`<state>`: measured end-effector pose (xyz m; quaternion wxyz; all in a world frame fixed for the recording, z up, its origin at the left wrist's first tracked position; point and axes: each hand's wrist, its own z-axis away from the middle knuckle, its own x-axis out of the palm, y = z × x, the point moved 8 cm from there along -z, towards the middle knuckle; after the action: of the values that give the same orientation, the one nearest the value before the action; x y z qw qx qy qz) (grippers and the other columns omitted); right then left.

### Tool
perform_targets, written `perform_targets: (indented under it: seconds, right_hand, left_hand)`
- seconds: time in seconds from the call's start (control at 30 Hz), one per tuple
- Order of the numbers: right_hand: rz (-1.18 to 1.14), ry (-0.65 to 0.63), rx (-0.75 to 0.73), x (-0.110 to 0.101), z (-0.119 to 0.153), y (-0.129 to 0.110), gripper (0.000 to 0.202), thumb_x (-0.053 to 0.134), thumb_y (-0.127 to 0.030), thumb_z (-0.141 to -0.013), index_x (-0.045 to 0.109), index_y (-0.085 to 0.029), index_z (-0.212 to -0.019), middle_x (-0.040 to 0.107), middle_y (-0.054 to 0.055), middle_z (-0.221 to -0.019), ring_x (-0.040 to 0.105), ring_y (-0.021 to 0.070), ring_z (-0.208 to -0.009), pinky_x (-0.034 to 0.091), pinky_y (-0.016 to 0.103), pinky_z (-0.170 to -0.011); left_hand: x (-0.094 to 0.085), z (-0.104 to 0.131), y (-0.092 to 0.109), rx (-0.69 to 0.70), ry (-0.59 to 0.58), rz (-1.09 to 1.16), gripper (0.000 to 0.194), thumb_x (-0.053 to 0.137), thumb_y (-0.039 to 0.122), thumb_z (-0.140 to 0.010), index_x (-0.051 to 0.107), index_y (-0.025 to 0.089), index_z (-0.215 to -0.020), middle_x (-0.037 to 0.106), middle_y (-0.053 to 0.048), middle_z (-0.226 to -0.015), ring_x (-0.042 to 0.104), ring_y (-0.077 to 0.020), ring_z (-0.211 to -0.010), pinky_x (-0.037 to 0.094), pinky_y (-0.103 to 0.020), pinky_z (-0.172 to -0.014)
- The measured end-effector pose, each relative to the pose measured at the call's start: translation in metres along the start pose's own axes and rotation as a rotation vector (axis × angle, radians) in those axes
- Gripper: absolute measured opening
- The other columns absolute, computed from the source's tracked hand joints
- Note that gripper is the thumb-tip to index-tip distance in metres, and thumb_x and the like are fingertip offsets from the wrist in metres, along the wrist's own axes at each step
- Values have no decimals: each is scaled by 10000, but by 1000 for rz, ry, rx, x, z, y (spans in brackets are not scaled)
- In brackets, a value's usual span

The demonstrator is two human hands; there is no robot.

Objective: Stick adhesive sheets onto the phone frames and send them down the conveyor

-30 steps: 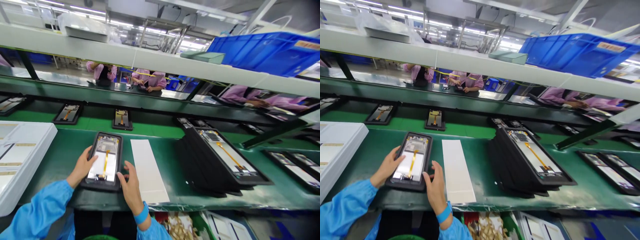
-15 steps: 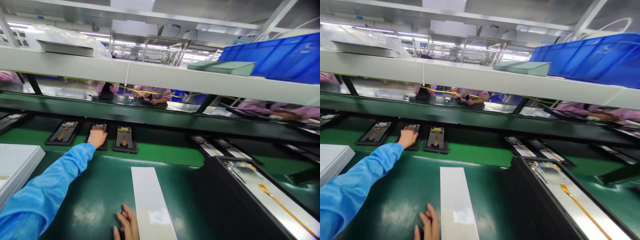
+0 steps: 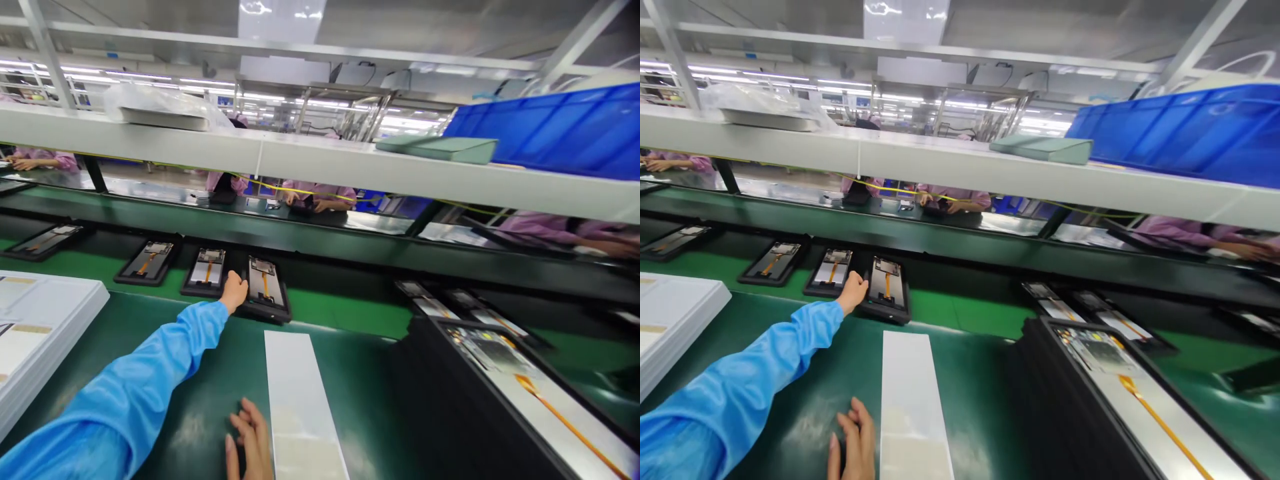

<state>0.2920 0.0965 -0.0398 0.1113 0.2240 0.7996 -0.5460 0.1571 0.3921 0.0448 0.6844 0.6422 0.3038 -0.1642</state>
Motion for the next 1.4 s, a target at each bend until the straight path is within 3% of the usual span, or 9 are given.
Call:
perform_targets:
  seconds: [0.2, 0.33, 0.4, 0.57, 0.7, 0.8, 0.97, 1.17, 1.4]
  right_hand:
    - [68, -88, -34, -62, 22, -56, 272, 477, -188, -961, 631, -276, -1167, 621, 104, -1265, 619, 242, -1168, 541, 405, -988]
    - [194, -29, 24, -121, 17, -47, 235, 447, -198, -977, 632, -225, -1119, 656, 104, -1098, 641, 226, -1037, 555, 381, -886]
    - [261, -49, 22, -133, 3, -36, 216, 447, -201, -974, 630, -205, -1090, 656, 93, -1019, 648, 211, -930, 552, 367, -832]
    - [464, -261, 47, -105, -45, -3, 219, 526, -155, -920, 651, -182, -1098, 648, 80, -1039, 644, 184, -915, 513, 333, -866]
    - [569, -342, 141, -81, -63, 24, 225, 614, -120, -857, 677, -164, -1068, 639, 74, -1023, 648, 159, -859, 492, 295, -849]
    - [603, -325, 173, -76, -66, 35, 199, 622, -114, -846, 675, -149, -1034, 629, 70, -993, 642, 151, -822, 488, 282, -813]
    - [608, -293, 192, -76, -66, 44, 156, 640, -103, -818, 677, -167, -956, 627, 33, -940, 632, 136, -793, 489, 252, -775]
    - [551, -237, 120, -76, -54, 36, 292, 557, -64, -838, 675, -157, -1089, 633, 78, -1050, 627, 176, -926, 484, 304, -885]
    - [410, -185, 60, -86, -50, 20, 82, 567, -150, -844, 640, -183, -863, 647, 38, -900, 618, 182, -865, 495, 307, -815]
  left_hand:
    - [-68, 135, -69, 33, -129, 331, 565, 516, 351, -884, 376, 166, -1400, 653, -92, -1052, 676, -198, -905, 555, -354, -804]
    - [-92, 214, -147, -60, -184, 440, 645, 613, 522, -804, 495, 187, -1342, 668, -100, -1116, 669, -254, -1028, 546, -403, -906]
    - [-98, 238, -165, -8, -179, 318, 593, 573, 529, -824, 541, 181, -1303, 653, -122, -1162, 645, -277, -1086, 521, -439, -957]
    - [-107, 261, -122, 320, 22, -264, 421, 498, 424, -895, 628, 194, -1223, 532, -174, -1335, 491, -361, -1236, 423, -574, -1006]
    - [-50, 283, -47, 690, -201, -323, 328, 468, 227, -927, 620, 232, -1218, 580, -123, -1348, 451, -302, -1297, 364, -529, -1064]
    - [-3, 295, -16, 854, -319, -363, 366, 528, 200, -911, 586, 220, -1272, 543, -120, -1417, 427, -315, -1334, 284, -570, -1110]
    - [36, 293, -17, 920, -389, -448, 411, 606, 266, -897, 568, 217, -1303, 559, -131, -1400, 425, -354, -1338, 234, -628, -1111]
    - [36, 292, -22, 934, -355, -432, 371, 589, 280, -908, 595, 238, -1276, 579, -117, -1371, 425, -336, -1334, 180, -638, -1135]
    - [38, 293, -24, 934, -347, -445, 364, 547, 282, -931, 588, 240, -1290, 569, -109, -1387, 417, -329, -1345, 164, -640, -1143]
